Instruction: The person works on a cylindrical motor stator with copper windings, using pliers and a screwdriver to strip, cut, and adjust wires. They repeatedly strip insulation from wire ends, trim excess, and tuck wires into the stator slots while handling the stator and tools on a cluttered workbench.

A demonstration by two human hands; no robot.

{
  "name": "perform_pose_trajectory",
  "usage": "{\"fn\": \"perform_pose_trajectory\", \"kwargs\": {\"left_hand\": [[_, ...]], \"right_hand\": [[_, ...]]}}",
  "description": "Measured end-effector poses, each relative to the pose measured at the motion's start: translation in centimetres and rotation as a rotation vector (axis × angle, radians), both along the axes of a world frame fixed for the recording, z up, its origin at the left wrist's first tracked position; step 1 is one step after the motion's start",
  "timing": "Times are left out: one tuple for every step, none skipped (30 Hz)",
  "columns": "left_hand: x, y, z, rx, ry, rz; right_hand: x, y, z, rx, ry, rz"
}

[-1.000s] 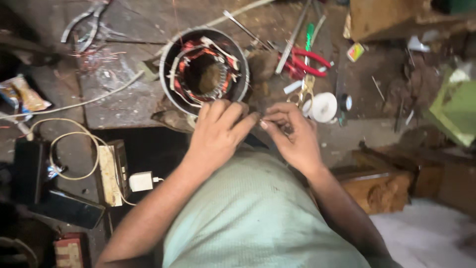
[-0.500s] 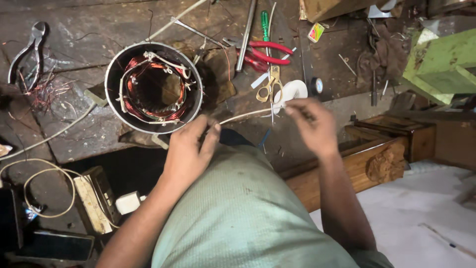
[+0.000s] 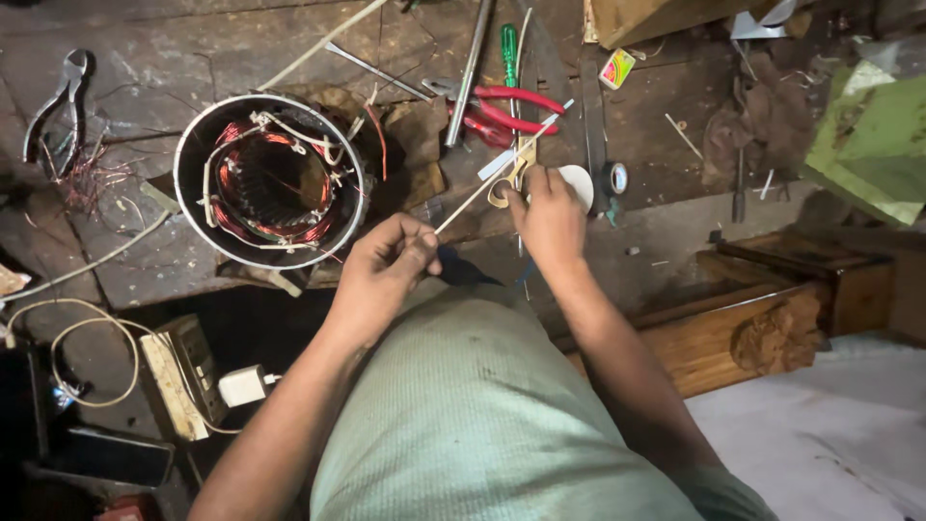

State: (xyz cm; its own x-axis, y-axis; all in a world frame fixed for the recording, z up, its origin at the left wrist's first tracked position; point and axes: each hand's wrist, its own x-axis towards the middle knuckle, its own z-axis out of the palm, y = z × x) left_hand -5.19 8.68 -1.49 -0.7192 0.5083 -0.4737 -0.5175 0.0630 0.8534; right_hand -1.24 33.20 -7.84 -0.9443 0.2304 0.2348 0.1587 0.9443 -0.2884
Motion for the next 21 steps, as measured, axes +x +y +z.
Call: {"fn": "perform_pose_trajectory", "kwargs": {"left_hand": [[0.0,0.4,-0.4,0.006,-0.004,0.010],[-0.1,0.8,-0.7,0.012,-0.009,0.021],[-0.1,1.3,-1.0,0.018,-0.016,0.033],[0.0,1.7,-1.3,0.069,0.047,0.053],[-0.1,2.4,-1.7,0.122,0.113,0.072],[-0.3,2.9,-2.1,0.177,0.185,0.089],[-0.6,3.5,-2.5,0.174,0.164,0.128],[-0.9,4.3,-3.1,0.174,0.141,0.166],[-1.2,5.0,-3.6,0.173,0.118,0.204],[-1.5,5.8,-4.1,0.135,0.062,0.242],[-1.9,6.7,-4.7,0.101,0.004,0.277],[-2.4,7.6,-5.2,0.068,-0.051,0.308],[-3.2,8.8,-5.8,0.057,0.039,0.330],[-3.8,9.9,-6.2,0.044,0.131,0.350],[-4.3,10.8,-6.4,0.031,0.215,0.368],[-4.8,11.4,-6.6,-0.008,0.304,0.382],[-5.3,11.8,-6.6,-0.048,0.398,0.396],[-5.7,12.2,-6.5,-0.087,0.489,0.409],[-5.9,12.4,-6.4,-0.154,0.521,0.397],[-6.1,12.6,-6.2,-0.223,0.552,0.387],[-6.1,12.7,-6.0,-0.294,0.577,0.379]], "right_hand": [[-0.4,0.1,0.0,-0.039,-0.102,-0.038],[-0.9,0.2,0.0,-0.075,-0.206,-0.075],[-1.3,0.4,0.1,-0.112,-0.312,-0.110],[-1.6,0.6,0.1,-0.183,-0.253,-0.097],[-1.9,1.0,0.3,-0.252,-0.192,-0.084],[-2.1,1.4,0.4,-0.320,-0.125,-0.069],[-2.3,1.9,0.5,-0.650,-0.194,-0.164],[-2.2,2.5,0.5,-0.977,-0.267,-0.257],[-2.3,2.9,0.7,-1.305,-0.345,-0.350],[-2.3,3.4,0.8,-1.534,-0.367,-0.340],[-2.1,4.0,1.0,-1.761,-0.387,-0.331],[-2.0,4.6,1.1,-1.987,-0.401,-0.318],[-1.8,5.1,1.3,-1.909,-0.429,-0.278],[-1.3,5.4,1.4,-1.832,-0.455,-0.240],[-0.6,5.7,1.5,-1.754,-0.481,-0.210],[0.6,6.2,1.6,-1.649,-0.543,-0.192],[2.1,6.6,1.7,-1.543,-0.598,-0.171],[3.6,6.9,1.8,-1.435,-0.652,-0.153],[5.2,7.0,1.7,-1.370,-0.599,-0.103],[6.4,7.0,1.5,-1.304,-0.549,-0.052],[7.1,7.1,1.3,-1.236,-0.505,-0.003]]}}
